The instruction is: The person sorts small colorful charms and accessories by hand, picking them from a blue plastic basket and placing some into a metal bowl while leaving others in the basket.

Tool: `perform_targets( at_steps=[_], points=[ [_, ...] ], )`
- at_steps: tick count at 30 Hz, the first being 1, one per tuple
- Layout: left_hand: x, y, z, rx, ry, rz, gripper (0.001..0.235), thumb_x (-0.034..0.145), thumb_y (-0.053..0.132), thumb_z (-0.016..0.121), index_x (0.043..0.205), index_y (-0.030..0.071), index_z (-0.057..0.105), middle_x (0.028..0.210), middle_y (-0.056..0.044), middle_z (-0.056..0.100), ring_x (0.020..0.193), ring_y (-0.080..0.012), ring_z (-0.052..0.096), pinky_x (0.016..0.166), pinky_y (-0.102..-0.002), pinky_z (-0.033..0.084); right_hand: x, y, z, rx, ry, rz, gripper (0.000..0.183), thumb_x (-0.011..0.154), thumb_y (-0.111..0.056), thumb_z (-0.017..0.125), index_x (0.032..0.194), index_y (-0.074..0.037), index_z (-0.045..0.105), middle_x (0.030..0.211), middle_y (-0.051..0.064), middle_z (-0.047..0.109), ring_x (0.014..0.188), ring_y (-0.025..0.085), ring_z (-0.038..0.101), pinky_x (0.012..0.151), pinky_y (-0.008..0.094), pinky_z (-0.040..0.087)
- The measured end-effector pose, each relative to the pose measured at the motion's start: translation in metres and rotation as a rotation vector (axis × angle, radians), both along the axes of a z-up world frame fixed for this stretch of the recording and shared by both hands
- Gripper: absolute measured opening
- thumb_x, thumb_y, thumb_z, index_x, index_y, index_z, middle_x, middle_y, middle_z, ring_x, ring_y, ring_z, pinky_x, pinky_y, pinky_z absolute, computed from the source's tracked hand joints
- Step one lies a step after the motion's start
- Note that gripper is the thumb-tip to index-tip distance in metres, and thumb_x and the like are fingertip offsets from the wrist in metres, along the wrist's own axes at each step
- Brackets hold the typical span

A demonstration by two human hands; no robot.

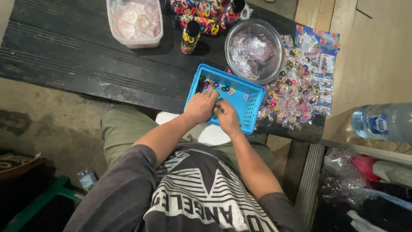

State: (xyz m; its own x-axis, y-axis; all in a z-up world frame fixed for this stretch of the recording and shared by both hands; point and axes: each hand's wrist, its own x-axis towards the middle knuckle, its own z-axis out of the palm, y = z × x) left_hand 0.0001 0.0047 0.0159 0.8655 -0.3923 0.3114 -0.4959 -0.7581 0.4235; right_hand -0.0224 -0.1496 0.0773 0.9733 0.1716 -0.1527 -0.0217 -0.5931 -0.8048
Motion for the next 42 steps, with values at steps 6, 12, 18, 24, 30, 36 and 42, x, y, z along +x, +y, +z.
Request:
perform_targets(
  at_steps=[6,12,18,24,30,36,42],
  points=[
    [-0.001,-0.001,-0.009,0.033,-0.044,0.012,0.037,0.077,0.033,0.071,0.102,0.015,0.051,0.085,-0.005,0.064,0.078,-0.0282,0.069,0.065,-0.043,0.054,0.001,-0.006,-0.018,0.029,-0.039,0.016,0.005,0.090,-0.008,0.068,0.090,-0.011,0.072,0.088,0.008,0.067,0.091,0.027,0.069,0.082,0.041,0.054],
    [-0.004,0.000,0.008,-0.011,-0.124,0.034,0.035,0.080,0.030,0.068,0.106,0.013,0.053,0.086,-0.005,0.063,0.079,-0.0275,0.068,0.063,-0.041,0.052,0.004,0.004,0.016,0.073,-0.022,0.150,0.015,0.096,-0.004,0.057,0.087,-0.001,0.069,0.088,0.012,0.060,0.089,0.035,0.063,0.085,0.049,0.053],
    [-0.006,0.010,0.022,-0.115,-0.108,-0.081,0.080,0.078,0.015,0.067,0.153,0.009,0.040,0.097,-0.010,0.063,0.087,-0.0319,0.066,0.069,-0.044,0.057,0.009,-0.004,-0.013,0.054,0.060,0.056,0.026,0.089,-0.015,0.073,0.112,-0.003,0.074,0.114,0.017,0.059,0.115,0.037,0.062,0.096,0.045,0.056],
    [-0.002,0.009,0.005,-0.244,0.088,-0.108,0.104,0.072,0.011,0.076,0.163,0.008,0.027,0.117,-0.019,0.063,0.106,-0.0407,0.068,0.087,-0.048,0.059,0.013,-0.011,-0.038,0.108,0.113,-0.253,0.008,0.100,-0.013,0.062,0.098,-0.011,0.070,0.082,0.006,0.072,0.080,0.016,0.069,0.075,0.035,0.059],
    [-0.001,0.009,0.003,-0.279,0.248,-0.037,0.088,0.083,0.006,0.065,0.162,0.021,0.031,0.115,-0.012,0.067,0.100,-0.0366,0.071,0.085,-0.048,0.059,0.011,-0.018,-0.030,0.470,0.195,-0.387,0.014,0.099,-0.007,0.059,0.108,-0.004,0.070,0.088,0.016,0.075,0.085,0.022,0.077,0.076,0.030,0.064],
    [-0.005,0.011,0.018,-0.381,0.259,0.037,0.074,0.087,0.006,0.063,0.156,0.022,0.039,0.106,-0.012,0.070,0.098,-0.0364,0.072,0.084,-0.050,0.060,0.010,-0.020,-0.032,0.501,0.129,-0.406,0.007,0.098,-0.008,0.064,0.102,-0.003,0.065,0.084,0.017,0.074,0.081,0.020,0.076,0.073,0.028,0.064],
    [-0.005,0.013,0.024,-0.450,0.293,0.073,0.069,0.087,0.005,0.062,0.152,0.017,0.042,0.108,-0.015,0.073,0.099,-0.0388,0.072,0.086,-0.052,0.060,0.012,-0.021,-0.041,0.578,0.132,-0.501,0.012,0.101,-0.015,0.060,0.097,-0.005,0.064,0.079,0.016,0.073,0.074,0.019,0.075,0.068,0.025,0.064]
  ],
)
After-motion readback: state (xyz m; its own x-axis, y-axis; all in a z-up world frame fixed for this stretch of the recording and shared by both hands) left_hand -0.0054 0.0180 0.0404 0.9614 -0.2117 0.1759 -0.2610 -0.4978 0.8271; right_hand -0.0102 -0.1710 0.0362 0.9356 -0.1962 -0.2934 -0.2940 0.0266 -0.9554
